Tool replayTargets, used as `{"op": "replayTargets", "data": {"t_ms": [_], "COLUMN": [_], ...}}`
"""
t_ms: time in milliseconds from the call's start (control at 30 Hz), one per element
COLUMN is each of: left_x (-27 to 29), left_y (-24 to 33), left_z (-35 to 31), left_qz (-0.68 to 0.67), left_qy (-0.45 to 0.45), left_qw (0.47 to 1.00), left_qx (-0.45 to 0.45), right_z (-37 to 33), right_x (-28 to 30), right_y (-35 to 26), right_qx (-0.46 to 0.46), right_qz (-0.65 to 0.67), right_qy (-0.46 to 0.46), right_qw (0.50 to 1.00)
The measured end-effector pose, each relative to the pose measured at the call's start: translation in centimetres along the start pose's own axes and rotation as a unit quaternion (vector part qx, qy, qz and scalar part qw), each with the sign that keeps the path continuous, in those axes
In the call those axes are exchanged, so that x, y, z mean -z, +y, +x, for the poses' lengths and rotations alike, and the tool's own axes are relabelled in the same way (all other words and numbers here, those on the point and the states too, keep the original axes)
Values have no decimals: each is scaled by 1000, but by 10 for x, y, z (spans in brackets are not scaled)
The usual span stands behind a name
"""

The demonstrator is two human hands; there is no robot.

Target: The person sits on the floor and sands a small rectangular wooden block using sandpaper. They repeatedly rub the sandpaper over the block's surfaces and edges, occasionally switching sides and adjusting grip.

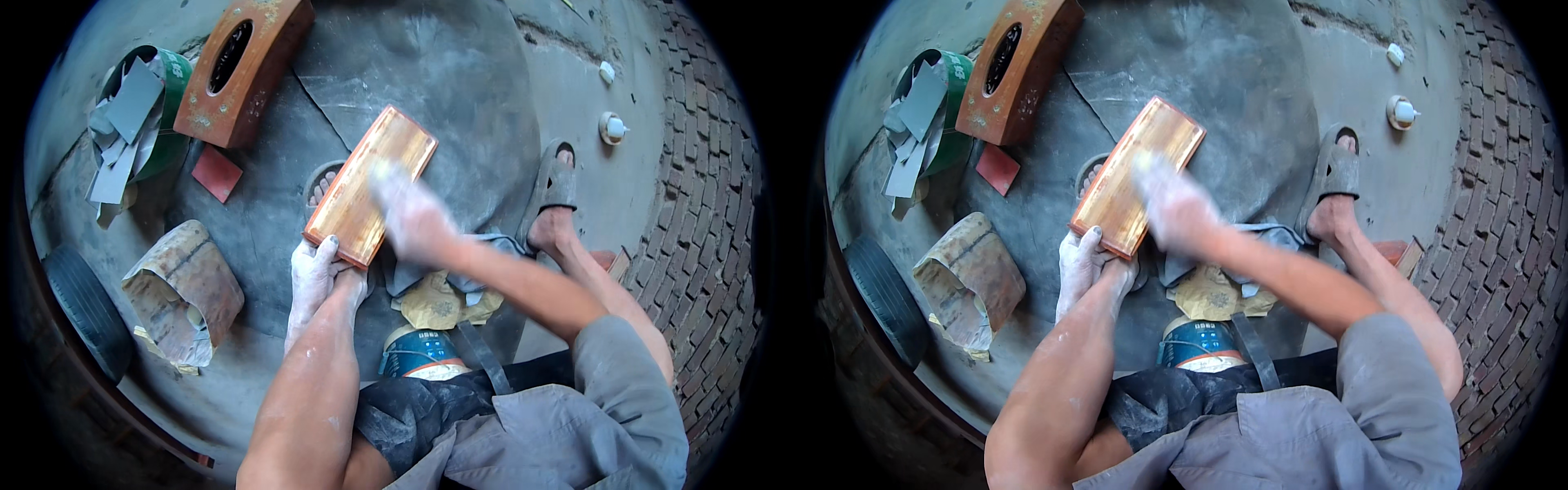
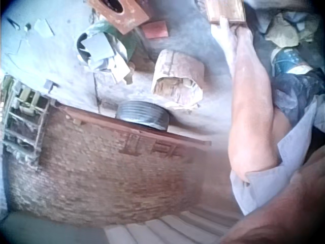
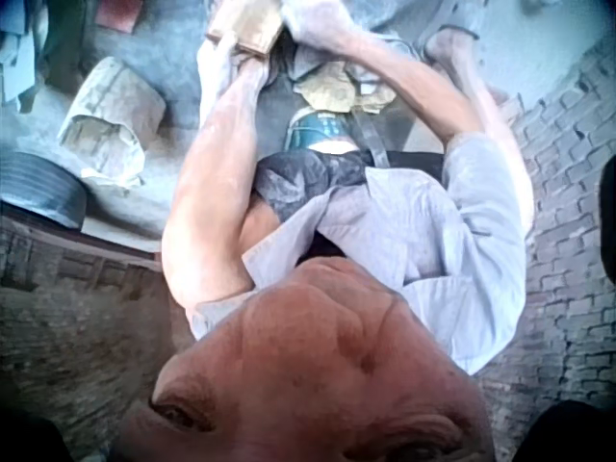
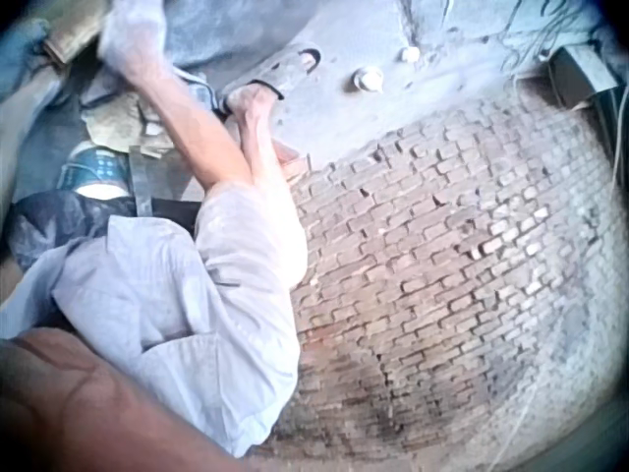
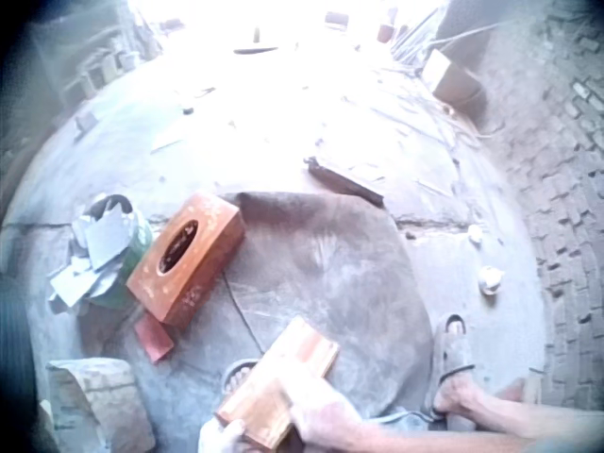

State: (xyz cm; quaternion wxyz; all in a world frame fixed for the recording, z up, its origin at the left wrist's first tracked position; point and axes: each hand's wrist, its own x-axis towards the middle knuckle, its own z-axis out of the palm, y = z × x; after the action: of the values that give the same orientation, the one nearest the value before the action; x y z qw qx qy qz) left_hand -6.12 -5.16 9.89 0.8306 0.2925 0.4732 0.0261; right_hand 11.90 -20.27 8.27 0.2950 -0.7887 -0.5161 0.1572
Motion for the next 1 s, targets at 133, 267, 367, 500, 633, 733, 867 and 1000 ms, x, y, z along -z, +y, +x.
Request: {"op": "replayTargets", "data": {"t_ms": [133,267,367,500,633,733,867,1000], "left_x": [-6,-7,-11,-8,-2,-12,-6,-7], "left_y": [2,6,5,6,1,4,6,3], "left_z": [1,-2,-2,-2,-1,-1,-1,-1], "left_qz": [13,12,-1,-13,-14,-21,-3,6], "left_qy": [2,21,15,4,-9,-7,14,-5], "left_qw": [1000,1000,1000,1000,1000,1000,1000,1000], "left_qx": [-15,-4,7,2,-16,-1,6,-3], "right_z": [19,-17,7,-8,-14,0,-19,3], "right_x": [-5,1,4,-11,-2,-3,-2,2], "right_y": [29,-39,35,-4,10,46,-31,23], "right_qx": [-117,-27,-173,-122,-85,-238,-68,-173], "right_qz": [0,62,52,21,-3,74,60,40], "right_qy": [54,-13,32,41,44,39,21,37], "right_qw": [992,998,983,991,995,968,996,983]}}
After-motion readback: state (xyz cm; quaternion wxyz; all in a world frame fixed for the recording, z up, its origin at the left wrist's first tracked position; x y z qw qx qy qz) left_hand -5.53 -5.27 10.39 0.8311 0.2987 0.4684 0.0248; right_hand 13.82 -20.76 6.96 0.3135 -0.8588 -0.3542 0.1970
